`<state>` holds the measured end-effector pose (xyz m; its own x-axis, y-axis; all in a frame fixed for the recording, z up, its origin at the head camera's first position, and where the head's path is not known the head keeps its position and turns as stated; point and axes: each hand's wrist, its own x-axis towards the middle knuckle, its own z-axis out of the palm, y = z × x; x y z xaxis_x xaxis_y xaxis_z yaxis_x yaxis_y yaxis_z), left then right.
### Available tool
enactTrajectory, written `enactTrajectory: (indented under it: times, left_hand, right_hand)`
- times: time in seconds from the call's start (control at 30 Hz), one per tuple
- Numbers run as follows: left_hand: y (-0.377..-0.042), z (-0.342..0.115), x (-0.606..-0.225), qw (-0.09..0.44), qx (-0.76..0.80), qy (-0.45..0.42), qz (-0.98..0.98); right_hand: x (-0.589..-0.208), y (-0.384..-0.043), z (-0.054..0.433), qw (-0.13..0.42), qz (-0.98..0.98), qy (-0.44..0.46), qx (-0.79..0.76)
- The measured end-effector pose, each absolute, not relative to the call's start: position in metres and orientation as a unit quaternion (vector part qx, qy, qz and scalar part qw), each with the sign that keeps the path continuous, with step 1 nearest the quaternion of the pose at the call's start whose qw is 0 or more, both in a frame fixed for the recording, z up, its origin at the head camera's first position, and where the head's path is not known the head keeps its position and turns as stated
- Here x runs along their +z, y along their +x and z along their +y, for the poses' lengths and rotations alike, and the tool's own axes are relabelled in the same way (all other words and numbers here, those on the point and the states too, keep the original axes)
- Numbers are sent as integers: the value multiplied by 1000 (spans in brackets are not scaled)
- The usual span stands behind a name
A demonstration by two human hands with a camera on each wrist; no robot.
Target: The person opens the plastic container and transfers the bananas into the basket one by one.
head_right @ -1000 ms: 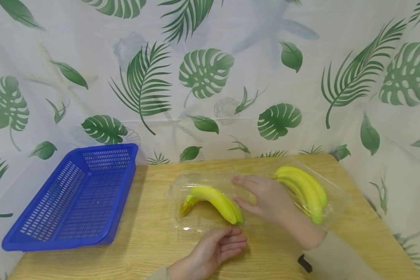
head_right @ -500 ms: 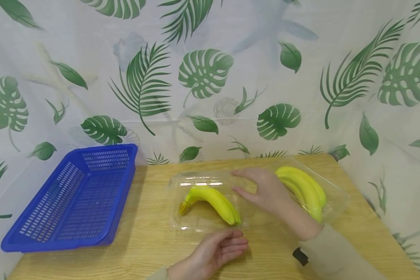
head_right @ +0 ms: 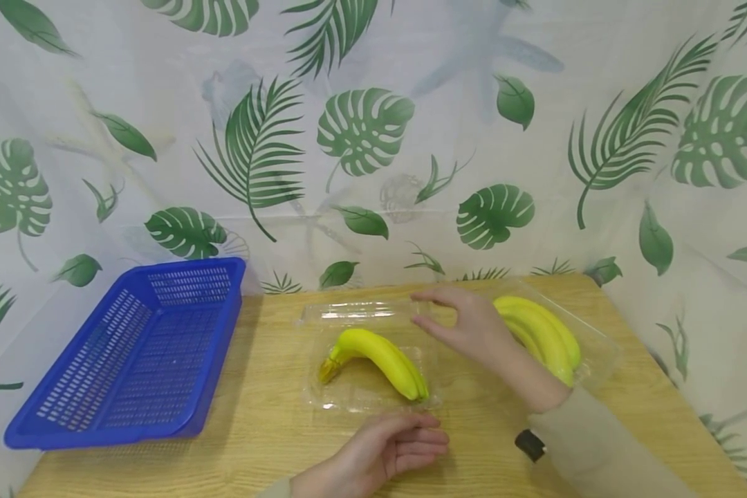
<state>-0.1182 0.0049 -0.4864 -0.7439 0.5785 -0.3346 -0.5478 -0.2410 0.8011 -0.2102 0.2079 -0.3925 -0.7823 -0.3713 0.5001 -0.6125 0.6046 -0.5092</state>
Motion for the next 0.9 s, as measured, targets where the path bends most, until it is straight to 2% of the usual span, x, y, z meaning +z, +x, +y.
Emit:
enactTrajectory:
  times: [0.13,0.3,0.9]
  left_hand:
    - [-120,-2,-482,381,776,47,500]
    - [-124,-7,-475,386,767,54,511]
    - [-149,-29,-437,349,759,97,541]
  right_hand:
    - [-389,-213,207,148,-881,257,367]
    - [-386,-218,204,136,-879,239,390]
    - [-377,-232,204,93,-884,199,414]
